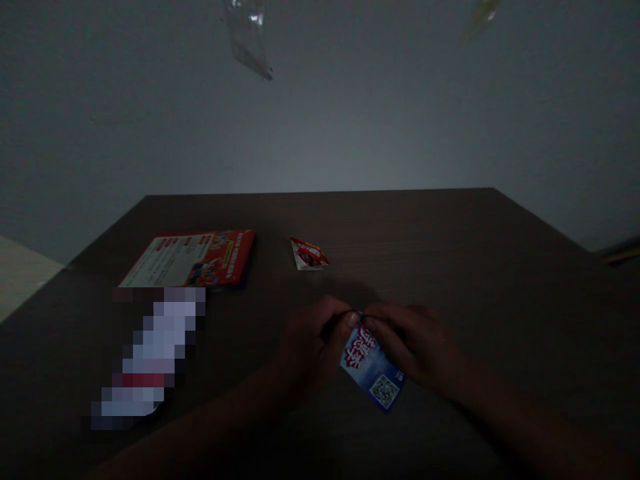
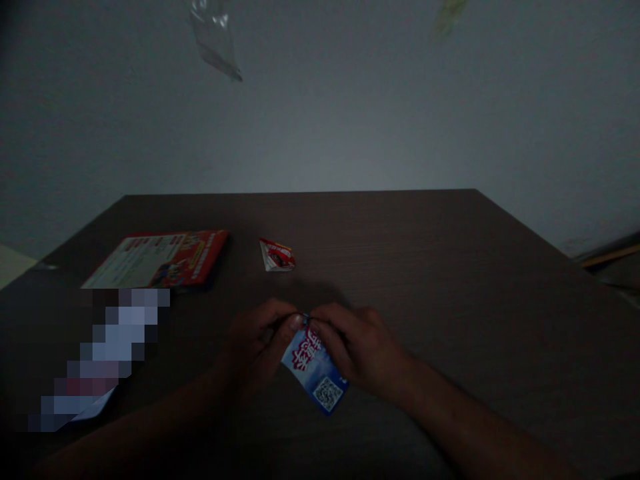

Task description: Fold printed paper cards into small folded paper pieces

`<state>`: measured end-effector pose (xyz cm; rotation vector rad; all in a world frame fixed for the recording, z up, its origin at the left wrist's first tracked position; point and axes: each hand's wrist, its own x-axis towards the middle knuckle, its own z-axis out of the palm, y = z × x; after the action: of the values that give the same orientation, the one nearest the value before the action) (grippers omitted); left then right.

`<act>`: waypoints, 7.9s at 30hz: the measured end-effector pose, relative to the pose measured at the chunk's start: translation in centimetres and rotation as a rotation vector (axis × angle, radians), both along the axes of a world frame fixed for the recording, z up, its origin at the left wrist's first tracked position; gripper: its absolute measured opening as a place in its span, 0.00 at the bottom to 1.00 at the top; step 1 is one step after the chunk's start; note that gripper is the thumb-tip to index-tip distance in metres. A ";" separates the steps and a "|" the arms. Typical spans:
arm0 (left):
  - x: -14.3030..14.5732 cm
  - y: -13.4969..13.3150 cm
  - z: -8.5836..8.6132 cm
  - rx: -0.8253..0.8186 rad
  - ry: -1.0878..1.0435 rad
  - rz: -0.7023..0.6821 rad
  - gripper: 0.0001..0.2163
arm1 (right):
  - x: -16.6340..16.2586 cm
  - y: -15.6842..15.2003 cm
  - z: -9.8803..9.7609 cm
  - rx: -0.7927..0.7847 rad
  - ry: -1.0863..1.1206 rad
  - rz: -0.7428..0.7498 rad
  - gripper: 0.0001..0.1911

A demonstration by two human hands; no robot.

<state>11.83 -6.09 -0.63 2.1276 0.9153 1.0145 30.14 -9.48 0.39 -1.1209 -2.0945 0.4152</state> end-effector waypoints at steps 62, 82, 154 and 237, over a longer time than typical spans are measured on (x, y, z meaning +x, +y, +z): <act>0.0 -0.7 -0.3 -0.011 -0.020 -0.107 0.05 | 0.0 -0.4 0.5 -0.070 -0.030 -0.015 0.06; 0.0 -0.4 0.3 -0.097 -0.062 0.003 0.07 | 0.1 -0.3 0.8 -0.211 0.108 0.021 0.09; 0.2 0.9 -0.1 -0.706 -0.378 0.172 0.13 | 2.5 0.9 -0.9 -0.591 0.454 -0.177 0.19; -0.5 2.5 -2.4 0.071 0.442 0.087 0.07 | 0.4 0.4 -1.4 0.013 -0.525 0.152 0.18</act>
<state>11.32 -3.55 -3.06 2.4417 1.2010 0.6295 30.56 -9.08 -0.96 -1.1563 -2.6445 0.1860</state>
